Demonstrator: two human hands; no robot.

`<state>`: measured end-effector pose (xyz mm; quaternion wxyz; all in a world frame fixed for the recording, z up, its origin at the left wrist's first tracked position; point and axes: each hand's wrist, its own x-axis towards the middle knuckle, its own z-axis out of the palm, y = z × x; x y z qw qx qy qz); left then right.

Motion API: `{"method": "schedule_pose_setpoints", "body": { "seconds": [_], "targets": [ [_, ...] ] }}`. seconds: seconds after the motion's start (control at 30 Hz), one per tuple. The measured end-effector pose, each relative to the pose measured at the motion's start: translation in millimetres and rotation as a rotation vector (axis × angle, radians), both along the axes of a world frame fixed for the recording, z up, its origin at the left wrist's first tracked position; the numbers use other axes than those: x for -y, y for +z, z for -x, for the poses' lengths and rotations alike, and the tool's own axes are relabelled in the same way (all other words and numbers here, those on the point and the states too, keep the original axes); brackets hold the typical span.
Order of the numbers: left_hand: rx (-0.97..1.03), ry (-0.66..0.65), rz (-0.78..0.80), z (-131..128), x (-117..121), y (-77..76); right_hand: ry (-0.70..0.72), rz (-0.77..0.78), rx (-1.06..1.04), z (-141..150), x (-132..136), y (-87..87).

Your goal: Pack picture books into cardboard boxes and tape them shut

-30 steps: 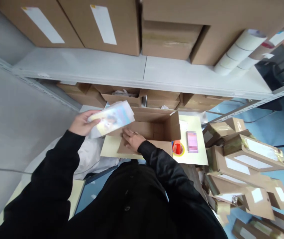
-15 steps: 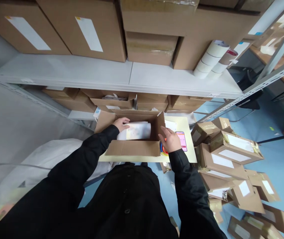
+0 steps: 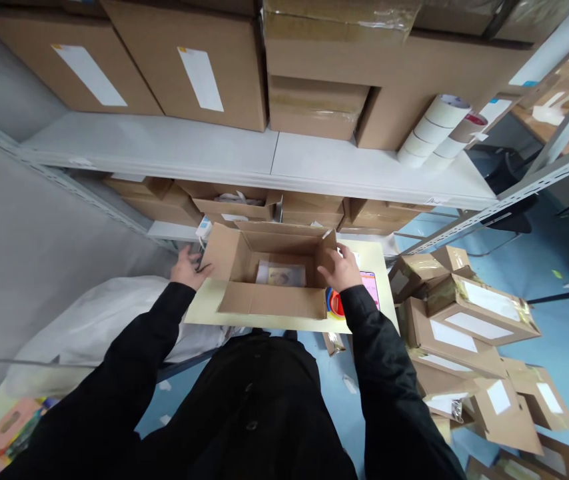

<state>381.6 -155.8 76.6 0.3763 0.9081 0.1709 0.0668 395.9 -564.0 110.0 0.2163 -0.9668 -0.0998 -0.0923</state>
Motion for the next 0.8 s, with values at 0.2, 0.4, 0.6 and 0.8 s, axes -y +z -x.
{"method": "schedule_pose_setpoints", "body": {
  "seconds": [0.2,0.4,0.6,0.8],
  "targets": [
    [0.05,-0.056,0.095,-8,3,-6.6,0.018,0.089,-0.183,-75,-10,19.4],
    [0.104,-0.295,0.238,0,15,-1.6,-0.047,0.013,-0.4,-103,-20,18.6],
    [-0.086,-0.811,-0.1,-12,21,-2.8,0.06,-0.356,-0.671,-94,-25,3.3],
    [-0.323,-1.125,-0.498,-19,1,1.4,0.399,0.158,-0.483,-58,3,-19.1]
  ]
}}
